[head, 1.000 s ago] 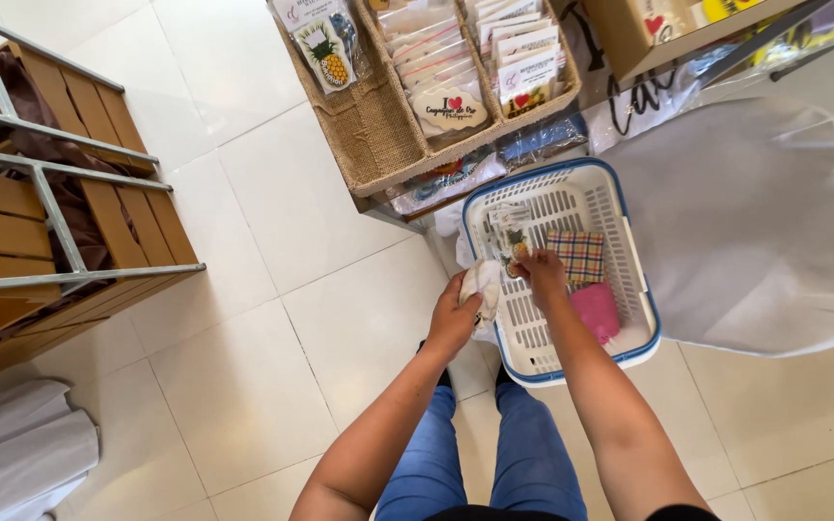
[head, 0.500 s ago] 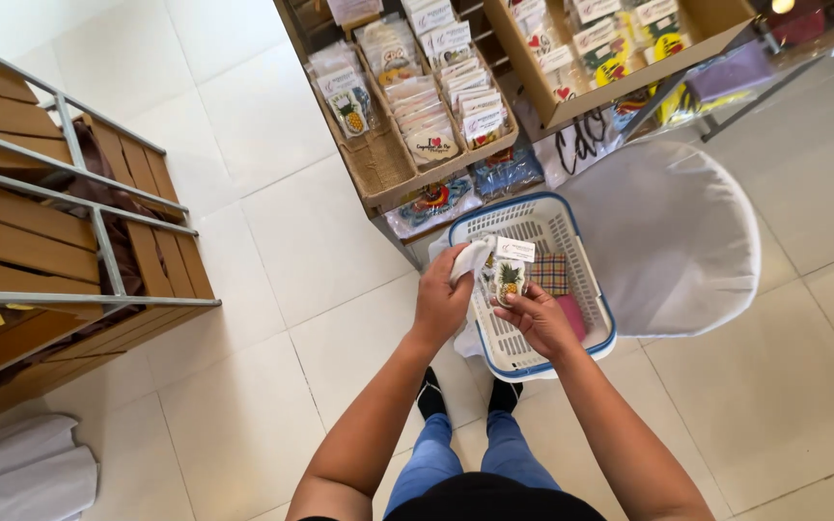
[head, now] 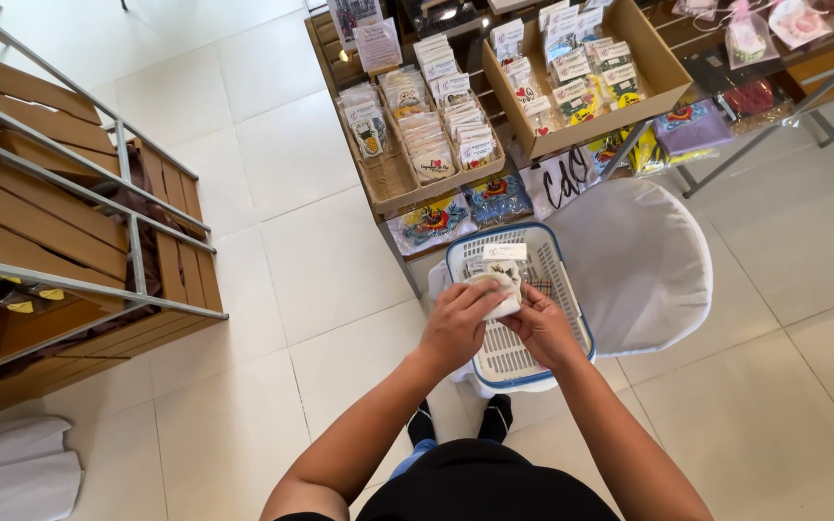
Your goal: Selecting various small merchandise packets from a display rack and placing them into a white shopping basket.
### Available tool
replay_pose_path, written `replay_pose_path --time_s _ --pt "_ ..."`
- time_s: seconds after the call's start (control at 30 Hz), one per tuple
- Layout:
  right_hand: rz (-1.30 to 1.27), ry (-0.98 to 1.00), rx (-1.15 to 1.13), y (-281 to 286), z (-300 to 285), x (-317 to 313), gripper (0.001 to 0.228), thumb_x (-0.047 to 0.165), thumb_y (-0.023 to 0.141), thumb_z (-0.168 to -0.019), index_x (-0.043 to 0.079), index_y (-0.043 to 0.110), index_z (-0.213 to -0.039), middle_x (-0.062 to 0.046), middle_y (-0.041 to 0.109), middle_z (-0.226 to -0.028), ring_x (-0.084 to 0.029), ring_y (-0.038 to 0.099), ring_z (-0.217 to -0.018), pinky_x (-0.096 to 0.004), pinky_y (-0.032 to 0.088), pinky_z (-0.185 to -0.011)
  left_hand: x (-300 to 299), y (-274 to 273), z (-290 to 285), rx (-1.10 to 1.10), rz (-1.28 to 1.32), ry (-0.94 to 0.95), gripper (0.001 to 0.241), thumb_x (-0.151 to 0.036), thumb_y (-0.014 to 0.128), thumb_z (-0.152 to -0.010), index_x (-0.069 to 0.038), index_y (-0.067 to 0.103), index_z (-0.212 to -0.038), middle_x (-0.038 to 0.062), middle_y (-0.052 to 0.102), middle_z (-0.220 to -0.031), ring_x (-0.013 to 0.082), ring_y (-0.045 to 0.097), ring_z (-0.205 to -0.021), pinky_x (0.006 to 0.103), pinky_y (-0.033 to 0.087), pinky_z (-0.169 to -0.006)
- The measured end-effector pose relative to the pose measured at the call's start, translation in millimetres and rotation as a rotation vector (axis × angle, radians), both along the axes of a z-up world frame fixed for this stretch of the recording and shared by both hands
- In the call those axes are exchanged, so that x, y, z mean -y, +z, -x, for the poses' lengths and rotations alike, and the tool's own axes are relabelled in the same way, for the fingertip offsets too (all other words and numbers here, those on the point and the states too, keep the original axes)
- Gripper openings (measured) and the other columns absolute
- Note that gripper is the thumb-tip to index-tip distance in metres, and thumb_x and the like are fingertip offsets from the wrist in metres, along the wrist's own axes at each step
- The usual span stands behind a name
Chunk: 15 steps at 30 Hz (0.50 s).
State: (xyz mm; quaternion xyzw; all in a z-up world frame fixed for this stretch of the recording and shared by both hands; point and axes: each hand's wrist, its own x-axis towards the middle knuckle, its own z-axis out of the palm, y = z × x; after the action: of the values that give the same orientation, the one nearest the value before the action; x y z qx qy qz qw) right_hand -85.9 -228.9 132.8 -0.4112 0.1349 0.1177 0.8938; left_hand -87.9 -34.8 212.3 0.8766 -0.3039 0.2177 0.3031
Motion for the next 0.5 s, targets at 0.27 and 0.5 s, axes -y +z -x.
replay_pose_path --time_s 0.27,0.5 --pt "-0.037 -0.062 -0.020 18 15 30 0.035 -0.007 0.065 -0.091 0.003 0.066 -0.124 -0.016 0.074 -0.116 -0.036 0.073 -0.105 -0.053 0.059 -0.096 -15 4 -2 -0.568 0.423 0.002 0.038 0.000 0.056 -0.085 -0.015 0.075 -0.114 0.009 0.074 -0.107 0.0302 0.068 -0.100 0.0410 0.050 -0.093" --pt "0.015 -0.019 -0.038 19 13 52 0.024 0.002 0.065 -0.096 0.004 0.064 -0.120 -0.018 0.075 -0.113 -0.039 0.073 -0.103 -0.055 0.061 -0.091 15 61 -7 -0.259 0.508 0.101 0.042 0.005 0.058 -0.087 -0.015 0.072 -0.121 0.008 0.070 -0.120 0.0318 0.064 -0.113 0.0441 0.047 -0.102"
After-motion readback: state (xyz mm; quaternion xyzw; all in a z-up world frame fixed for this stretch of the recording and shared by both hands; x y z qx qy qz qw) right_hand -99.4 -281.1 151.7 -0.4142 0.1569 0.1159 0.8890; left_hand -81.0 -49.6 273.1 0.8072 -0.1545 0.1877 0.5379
